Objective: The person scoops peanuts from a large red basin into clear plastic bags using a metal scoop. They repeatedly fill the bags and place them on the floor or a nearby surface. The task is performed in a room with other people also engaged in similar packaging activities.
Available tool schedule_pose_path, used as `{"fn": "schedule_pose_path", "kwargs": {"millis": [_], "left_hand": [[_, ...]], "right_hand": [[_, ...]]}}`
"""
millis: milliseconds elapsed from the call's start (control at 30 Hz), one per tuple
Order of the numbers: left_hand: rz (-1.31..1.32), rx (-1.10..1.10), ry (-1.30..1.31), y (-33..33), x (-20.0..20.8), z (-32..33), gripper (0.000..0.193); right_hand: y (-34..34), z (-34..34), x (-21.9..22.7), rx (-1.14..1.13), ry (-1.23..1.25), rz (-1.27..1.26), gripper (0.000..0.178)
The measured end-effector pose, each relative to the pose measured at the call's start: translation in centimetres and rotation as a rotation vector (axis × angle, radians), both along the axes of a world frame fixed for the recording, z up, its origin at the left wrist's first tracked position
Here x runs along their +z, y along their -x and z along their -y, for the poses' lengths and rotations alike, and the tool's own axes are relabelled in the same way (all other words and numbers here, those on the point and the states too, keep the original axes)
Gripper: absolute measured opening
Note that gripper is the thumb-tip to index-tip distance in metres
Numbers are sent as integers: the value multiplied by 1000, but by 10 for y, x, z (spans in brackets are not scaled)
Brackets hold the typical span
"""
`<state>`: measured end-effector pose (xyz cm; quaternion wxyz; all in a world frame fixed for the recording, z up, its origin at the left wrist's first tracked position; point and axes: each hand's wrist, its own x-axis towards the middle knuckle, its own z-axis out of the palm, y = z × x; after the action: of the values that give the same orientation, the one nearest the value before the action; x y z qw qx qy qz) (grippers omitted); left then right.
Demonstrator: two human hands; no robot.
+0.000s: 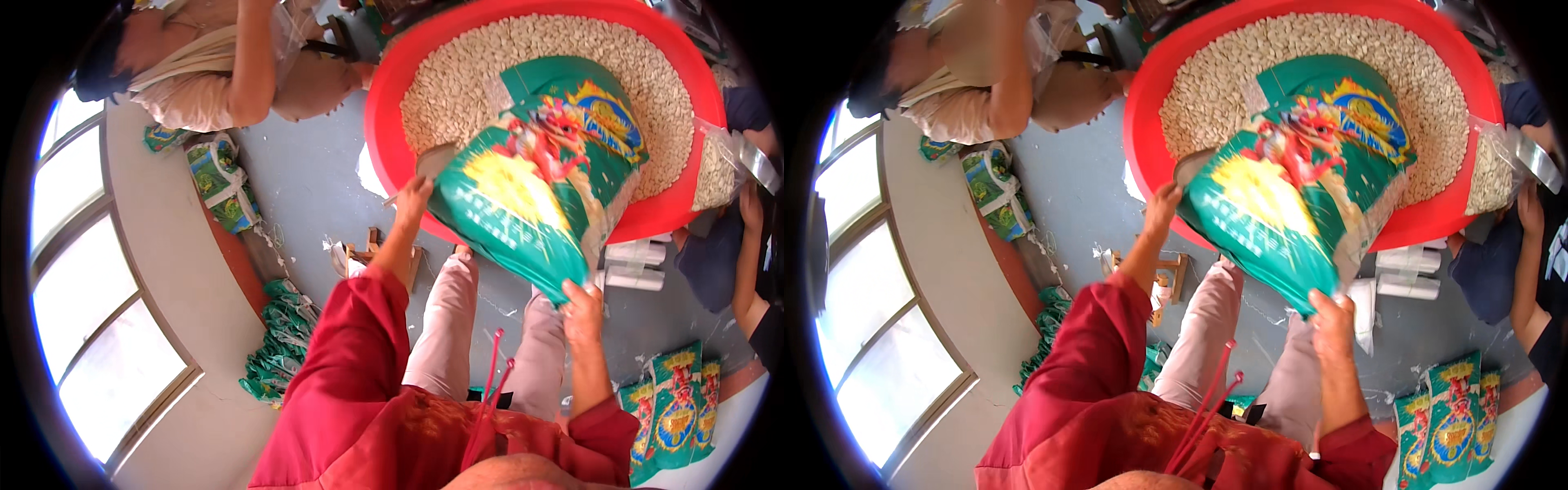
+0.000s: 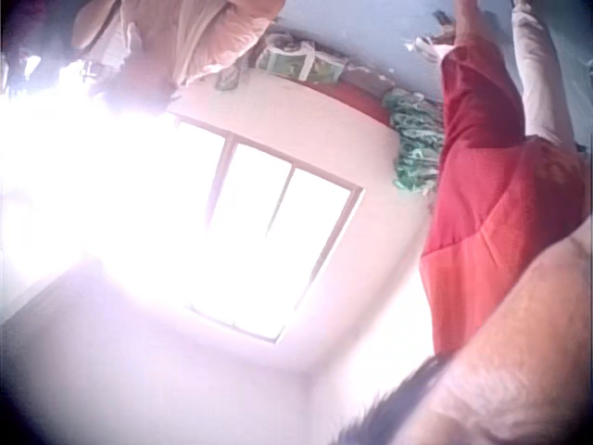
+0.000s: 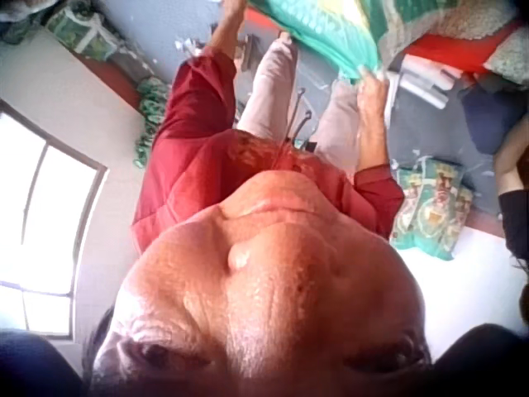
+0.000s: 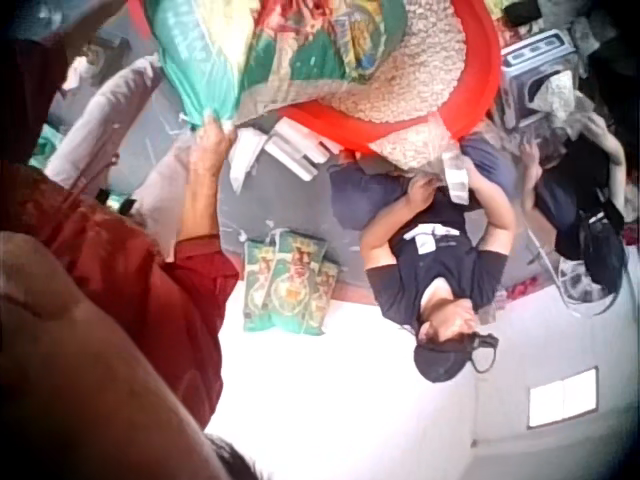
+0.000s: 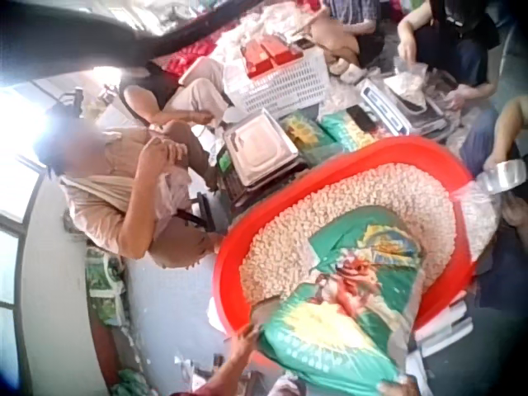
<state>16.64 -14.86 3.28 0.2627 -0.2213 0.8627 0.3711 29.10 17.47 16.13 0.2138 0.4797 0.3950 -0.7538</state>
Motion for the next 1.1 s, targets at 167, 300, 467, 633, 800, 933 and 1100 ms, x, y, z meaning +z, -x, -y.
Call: {"fn": "schedule_pose_path", "kwargs": {"millis": [167, 300, 467, 633, 800, 933, 1100], "left_hand": [[23, 214, 28, -40, 12, -37, 41], [2, 116, 276, -74, -1, -60, 42], [205, 130, 250, -64, 33, -79, 43], [155, 90, 243, -103, -35, -51, 40], [285, 255, 75, -61, 7, -71, 30], [289, 245, -196, -60, 2, -65, 24], [303, 11, -218, -35, 66, -96, 23]], "right_hand": [[-30, -54, 10, 113, -21, 21, 11], [-56, -77, -25, 252, -82, 38, 8], [-63, -71, -52, 197, -156, 98, 16], [-77, -34, -68, 481, -467, -12, 41], [-51, -11, -99, 517, -491, 266, 40], [4, -16, -21, 407, -406, 303, 33], [-66, -32, -83, -134, -267, 12, 30]]}}
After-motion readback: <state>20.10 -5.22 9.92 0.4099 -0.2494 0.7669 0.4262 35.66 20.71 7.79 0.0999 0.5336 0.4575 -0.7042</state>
